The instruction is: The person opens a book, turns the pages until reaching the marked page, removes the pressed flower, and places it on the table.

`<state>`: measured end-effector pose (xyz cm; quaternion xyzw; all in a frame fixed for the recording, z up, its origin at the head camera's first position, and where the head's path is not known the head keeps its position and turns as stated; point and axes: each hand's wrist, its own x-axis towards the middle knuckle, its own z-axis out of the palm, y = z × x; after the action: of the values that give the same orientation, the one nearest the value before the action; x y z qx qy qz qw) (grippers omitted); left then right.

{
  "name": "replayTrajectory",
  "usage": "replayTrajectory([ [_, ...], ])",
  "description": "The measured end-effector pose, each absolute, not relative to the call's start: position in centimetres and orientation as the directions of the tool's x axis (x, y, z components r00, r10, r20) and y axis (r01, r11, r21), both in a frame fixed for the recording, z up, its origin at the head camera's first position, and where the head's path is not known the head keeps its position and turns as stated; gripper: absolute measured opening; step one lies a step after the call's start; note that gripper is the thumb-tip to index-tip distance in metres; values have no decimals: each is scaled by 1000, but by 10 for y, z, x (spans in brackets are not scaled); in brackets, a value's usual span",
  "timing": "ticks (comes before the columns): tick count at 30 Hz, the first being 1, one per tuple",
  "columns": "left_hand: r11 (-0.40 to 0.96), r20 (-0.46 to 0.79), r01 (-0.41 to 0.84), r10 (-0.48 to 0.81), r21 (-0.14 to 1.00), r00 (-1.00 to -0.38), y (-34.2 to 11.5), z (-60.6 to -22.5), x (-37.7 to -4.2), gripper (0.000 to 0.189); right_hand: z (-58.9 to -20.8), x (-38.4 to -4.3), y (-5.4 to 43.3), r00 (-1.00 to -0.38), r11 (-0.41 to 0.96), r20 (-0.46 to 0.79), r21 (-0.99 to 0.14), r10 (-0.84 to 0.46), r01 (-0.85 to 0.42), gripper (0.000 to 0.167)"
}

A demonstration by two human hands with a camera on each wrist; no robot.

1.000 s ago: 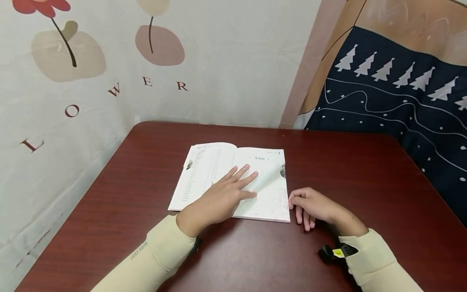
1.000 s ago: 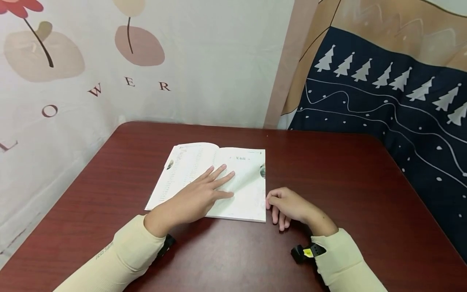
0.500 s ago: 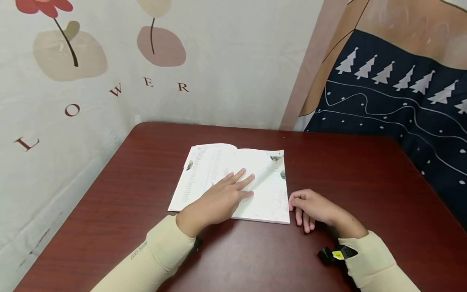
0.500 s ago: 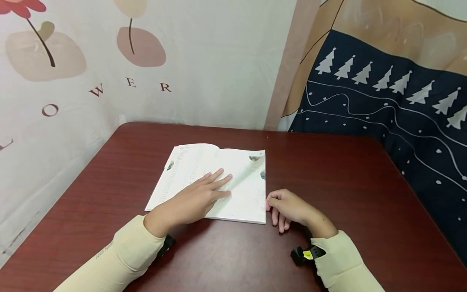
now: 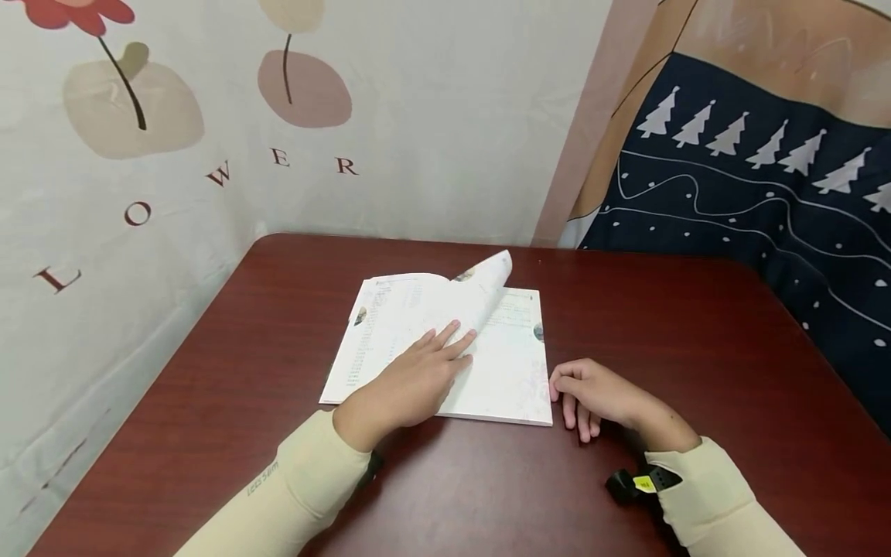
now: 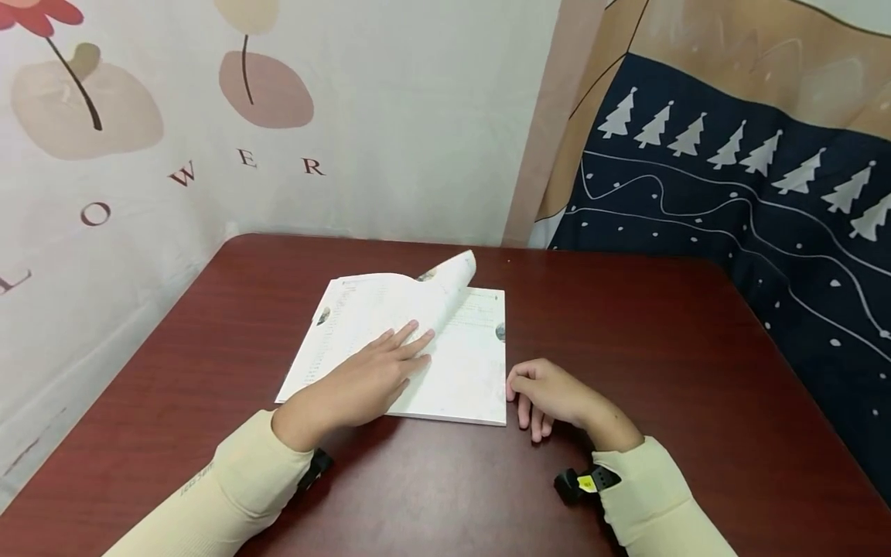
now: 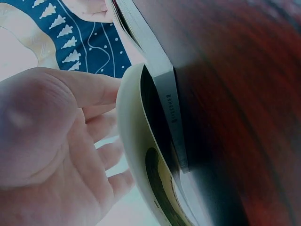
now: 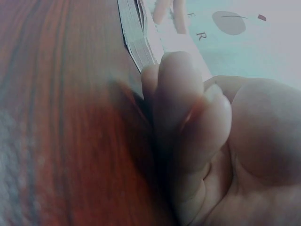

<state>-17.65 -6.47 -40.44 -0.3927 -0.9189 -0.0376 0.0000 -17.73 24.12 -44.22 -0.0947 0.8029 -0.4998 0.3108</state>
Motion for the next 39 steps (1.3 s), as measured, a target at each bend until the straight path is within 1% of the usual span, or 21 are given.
replayTrajectory([
  [3, 705, 17, 705, 706, 73, -708, -65, -403, -177, 39, -440, -178, 241, -796, 485, -397, -861, -456, 152, 24],
  [10, 732, -30, 676, 680, 84, -732, -65, -402, -176, 40, -437, -178, 241, -787, 484, -404, -861, -467, 155, 23],
  [14, 749, -41, 657, 661, 82, -749, -64, -402, -177, 41, -438, -178, 242, -795, 484, -392, -863, -463, 144, 23],
  [20, 763, -62, 636, 644, 114, -762, -66, -404, -177, 42, -442, -177, 241, -783, 468, -402, -869, -475, 162, 23],
  [25, 778, -66, 616, 626, 126, -777, -67, -405, -178, 42, -442, -178, 241, -792, 469, -389, -870, -470, 148, 23],
  [33, 830, -133, 539, 555, 142, -821, -67, -406, -177, 45, -443, -176, 241, -787, 474, -396, -867, -472, 152, 24],
  [39, 835, -140, 535, 550, 128, -823, -66, -406, -178, 47, -443, -177, 242, -794, 472, -390, -869, -467, 149, 23],
])
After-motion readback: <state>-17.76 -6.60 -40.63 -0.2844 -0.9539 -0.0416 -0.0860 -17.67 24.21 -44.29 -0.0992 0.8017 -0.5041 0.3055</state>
